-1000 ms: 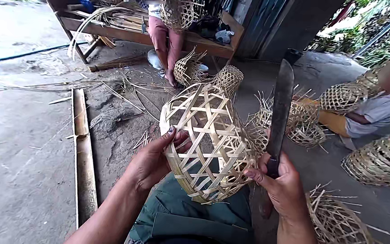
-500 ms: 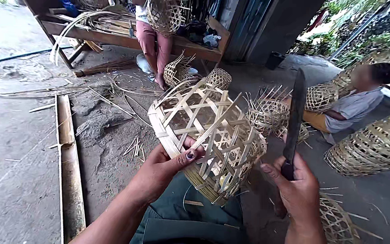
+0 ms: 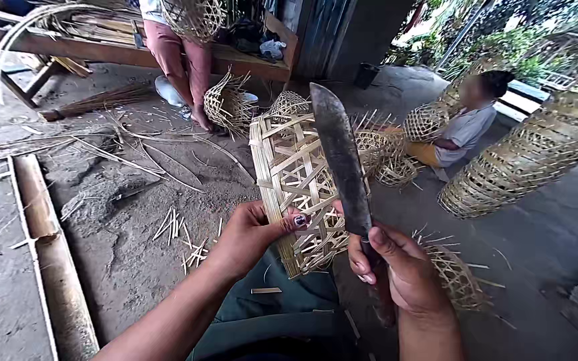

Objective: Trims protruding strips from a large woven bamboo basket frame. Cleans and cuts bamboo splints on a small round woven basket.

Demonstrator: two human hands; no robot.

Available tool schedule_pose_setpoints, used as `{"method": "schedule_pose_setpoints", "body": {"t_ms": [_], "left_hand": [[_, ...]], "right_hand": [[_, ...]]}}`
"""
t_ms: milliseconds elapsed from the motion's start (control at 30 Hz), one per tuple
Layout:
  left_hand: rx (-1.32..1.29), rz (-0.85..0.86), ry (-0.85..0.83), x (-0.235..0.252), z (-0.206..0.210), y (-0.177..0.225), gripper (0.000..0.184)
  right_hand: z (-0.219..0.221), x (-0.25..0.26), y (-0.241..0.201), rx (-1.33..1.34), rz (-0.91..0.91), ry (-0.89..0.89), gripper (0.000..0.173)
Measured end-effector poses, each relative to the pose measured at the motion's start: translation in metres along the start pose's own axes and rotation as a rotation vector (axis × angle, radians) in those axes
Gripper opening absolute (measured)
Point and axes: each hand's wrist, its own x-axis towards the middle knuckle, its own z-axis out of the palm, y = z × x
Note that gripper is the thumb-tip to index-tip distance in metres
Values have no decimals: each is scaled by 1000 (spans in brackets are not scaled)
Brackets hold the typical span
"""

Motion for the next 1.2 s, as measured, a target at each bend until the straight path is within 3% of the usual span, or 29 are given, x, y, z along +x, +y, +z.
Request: {"method": "schedule_pose_setpoints", "body": {"t_ms": [267,533,667,867,1000,1067,1133,1200], "left_hand": [[-119,-42,-173,6,-2,-10,8],[39,58,-60,1,10,-8,10],[15,89,-79,-1,11,-11,11],[46,105,-52,-2,15,-12,17],[33,134,-18,-6,10,-9,14],[17,102,-61,-12,-11,0,13],[2,32,-140,-11,-37,5,12],[58,-59,-87,-9,-48,1,9]], "right_hand": [[-3,-2,-4,14,62,9,44],[1,0,9,-95,-36,40,30],[3,0,14,-475,-158,92,42],[14,0,19,-1407,-354,283,41],[5,-3,14,-1696,-437,414,38],[-30,-10,-15,-1617,-291,565,42],[-76,-18,-44,-1334,-114,770,49],[-100,-24,-47,-926,-56,903,33]]}}
